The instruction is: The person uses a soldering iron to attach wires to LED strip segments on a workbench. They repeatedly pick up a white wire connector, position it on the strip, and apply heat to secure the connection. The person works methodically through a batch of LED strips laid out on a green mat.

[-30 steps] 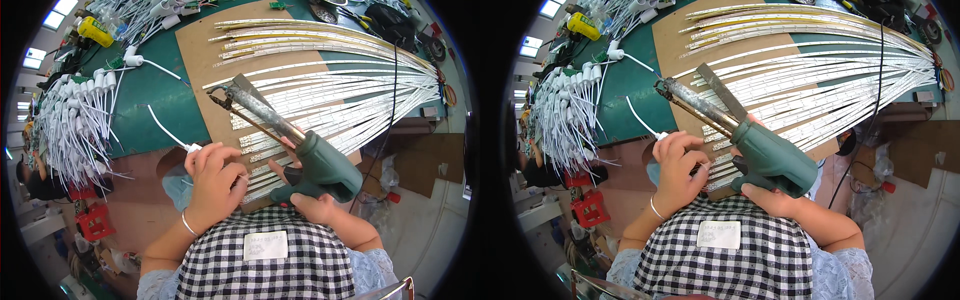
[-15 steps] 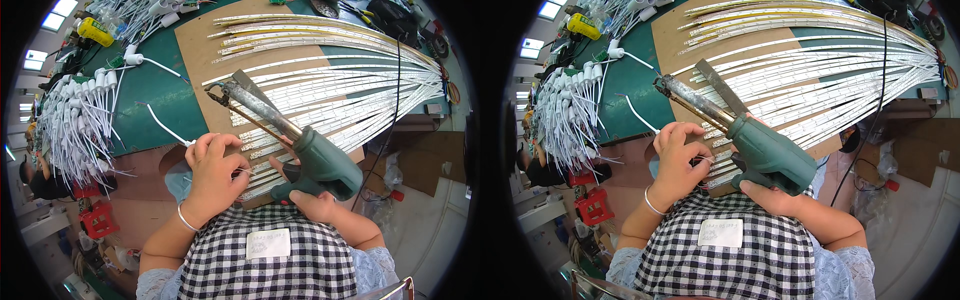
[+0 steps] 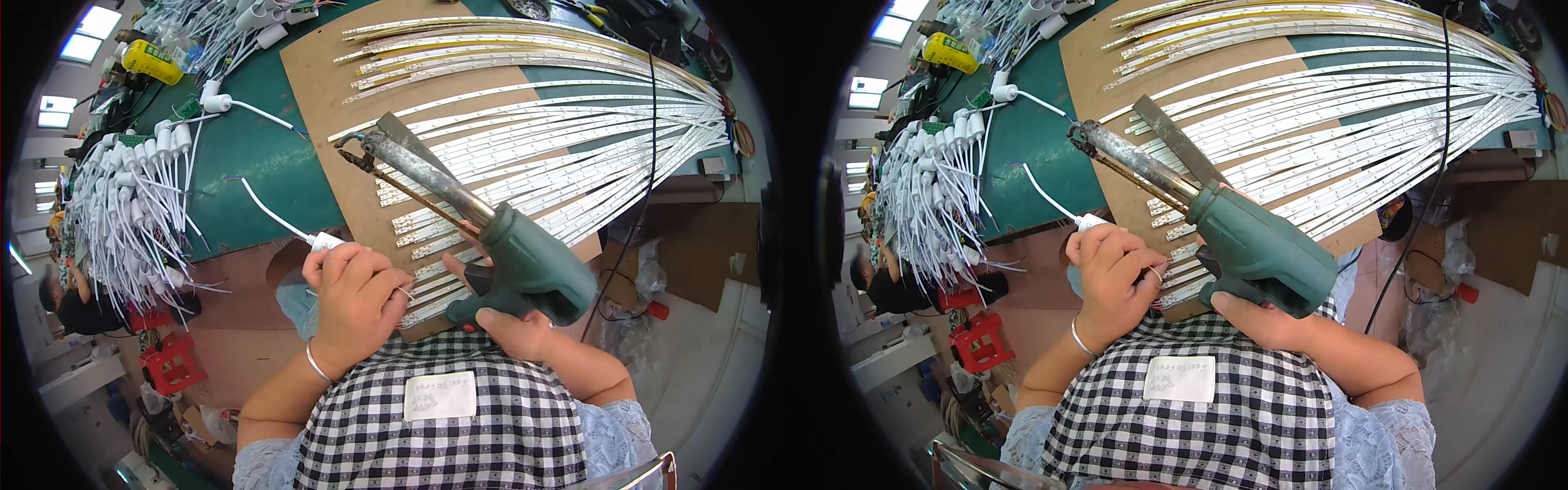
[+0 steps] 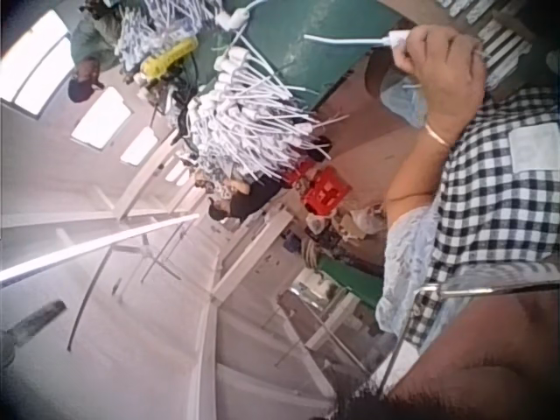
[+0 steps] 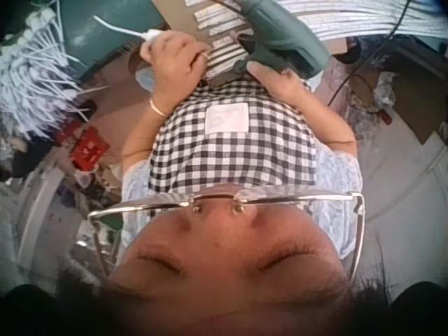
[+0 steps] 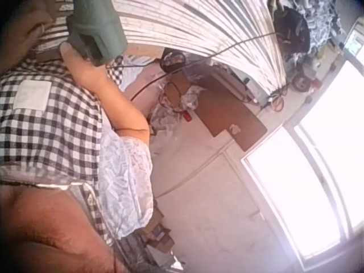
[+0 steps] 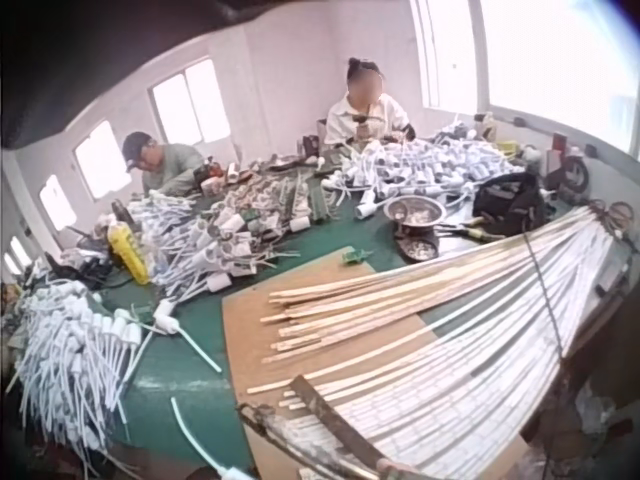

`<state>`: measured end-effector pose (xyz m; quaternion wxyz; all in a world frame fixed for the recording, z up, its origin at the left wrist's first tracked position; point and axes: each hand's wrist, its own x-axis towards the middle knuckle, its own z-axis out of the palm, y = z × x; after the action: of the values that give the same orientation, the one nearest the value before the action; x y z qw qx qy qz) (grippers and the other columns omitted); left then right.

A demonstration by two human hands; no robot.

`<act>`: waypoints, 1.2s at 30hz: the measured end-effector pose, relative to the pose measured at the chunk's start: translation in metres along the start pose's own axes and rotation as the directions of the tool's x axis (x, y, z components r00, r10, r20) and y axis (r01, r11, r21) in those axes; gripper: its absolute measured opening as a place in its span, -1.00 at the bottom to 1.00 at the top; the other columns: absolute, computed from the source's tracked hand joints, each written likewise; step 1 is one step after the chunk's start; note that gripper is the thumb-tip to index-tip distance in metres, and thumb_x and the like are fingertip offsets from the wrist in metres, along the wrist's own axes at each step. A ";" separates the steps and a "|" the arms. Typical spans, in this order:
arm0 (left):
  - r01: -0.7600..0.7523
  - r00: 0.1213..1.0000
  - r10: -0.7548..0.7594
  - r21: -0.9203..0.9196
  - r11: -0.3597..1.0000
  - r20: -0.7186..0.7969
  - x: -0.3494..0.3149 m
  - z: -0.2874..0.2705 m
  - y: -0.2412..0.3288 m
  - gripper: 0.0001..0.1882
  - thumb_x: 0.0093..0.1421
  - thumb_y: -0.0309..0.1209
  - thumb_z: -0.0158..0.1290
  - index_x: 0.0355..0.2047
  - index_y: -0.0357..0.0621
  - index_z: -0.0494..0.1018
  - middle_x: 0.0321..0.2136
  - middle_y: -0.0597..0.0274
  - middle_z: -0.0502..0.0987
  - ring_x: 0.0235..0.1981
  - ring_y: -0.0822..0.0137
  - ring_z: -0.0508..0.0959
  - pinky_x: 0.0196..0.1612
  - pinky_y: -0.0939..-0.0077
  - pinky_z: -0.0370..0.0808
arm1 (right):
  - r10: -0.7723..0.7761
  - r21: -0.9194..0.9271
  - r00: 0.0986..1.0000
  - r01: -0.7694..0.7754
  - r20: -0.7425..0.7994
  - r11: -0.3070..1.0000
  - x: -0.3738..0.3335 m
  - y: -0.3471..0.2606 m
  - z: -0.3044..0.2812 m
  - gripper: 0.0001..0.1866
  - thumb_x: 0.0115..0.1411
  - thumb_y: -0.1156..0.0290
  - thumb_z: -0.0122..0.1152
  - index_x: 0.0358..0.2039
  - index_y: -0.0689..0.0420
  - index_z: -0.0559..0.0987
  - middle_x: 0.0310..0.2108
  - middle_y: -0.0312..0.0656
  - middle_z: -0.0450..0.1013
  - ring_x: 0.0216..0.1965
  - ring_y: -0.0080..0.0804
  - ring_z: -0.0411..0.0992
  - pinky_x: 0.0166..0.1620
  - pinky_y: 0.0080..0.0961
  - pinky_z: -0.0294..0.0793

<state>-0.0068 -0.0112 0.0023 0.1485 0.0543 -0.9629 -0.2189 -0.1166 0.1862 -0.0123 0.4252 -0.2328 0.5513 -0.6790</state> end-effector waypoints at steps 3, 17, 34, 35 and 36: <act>0.001 1.000 0.000 0.060 0.998 -0.011 -0.001 0.003 0.004 -0.83 -0.11 -0.40 0.18 -0.44 0.14 0.56 -0.43 0.53 0.44 -0.17 0.35 0.42 0.00 0.11 0.02 | 0.025 0.012 0.997 -0.026 0.079 1.000 0.001 -0.006 -0.002 -0.12 -0.05 0.65 -0.03 0.32 0.20 -0.09 0.33 -0.07 -0.09 0.34 -0.12 -0.04 0.33 -0.15 -0.02; -0.134 0.991 0.132 0.163 0.978 0.022 -0.002 -0.005 0.001 -0.84 -0.05 -0.38 0.13 -0.39 0.14 0.58 -0.45 0.56 0.47 -0.18 0.40 0.45 0.04 0.11 -0.01 | 0.048 -0.006 0.997 -0.048 0.060 0.999 -0.001 -0.002 -0.002 -0.08 -0.08 0.71 -0.08 0.34 0.21 -0.13 0.35 -0.01 -0.11 0.34 -0.04 0.01 0.34 -0.13 0.03; -0.149 0.987 0.153 0.075 0.986 -0.050 0.002 -0.003 -0.010 -0.87 -0.04 -0.42 0.09 -0.44 0.11 0.54 -0.48 0.53 0.45 -0.30 0.43 0.45 0.02 0.17 0.02 | 0.097 0.033 0.991 -0.094 -0.087 0.995 -0.060 -0.029 -0.025 -0.36 0.11 0.54 0.13 0.20 0.28 0.15 -0.23 -0.09 0.47 -0.24 -0.40 0.51 -0.07 -0.44 0.46; -0.152 0.987 0.156 0.073 0.986 -0.048 0.003 -0.001 -0.010 -0.88 -0.04 -0.42 0.09 -0.44 0.11 0.54 -0.48 0.53 0.45 -0.30 0.43 0.45 0.02 0.18 0.02 | -0.064 -0.098 0.998 0.063 -0.012 0.993 -0.059 -0.025 -0.034 -0.42 0.12 0.53 0.12 0.15 0.33 0.20 -0.25 -0.11 0.46 -0.27 -0.43 0.51 -0.08 -0.49 0.46; -0.152 0.987 0.155 0.065 0.986 -0.048 0.004 -0.001 -0.010 -0.87 -0.07 -0.44 0.13 -0.45 0.11 0.54 -0.48 0.52 0.46 -0.30 0.40 0.45 0.02 0.18 0.03 | -0.224 -0.207 0.973 0.232 0.064 0.950 -0.057 -0.020 -0.043 -0.47 0.12 0.52 0.11 0.10 0.38 0.24 -0.27 -0.13 0.46 -0.31 -0.45 0.51 -0.10 -0.53 0.45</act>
<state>-0.0098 -0.0209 0.0000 0.1885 -0.0099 -0.9662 -0.1756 -0.1263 0.2583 0.0037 0.3275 -0.3525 0.5816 -0.6560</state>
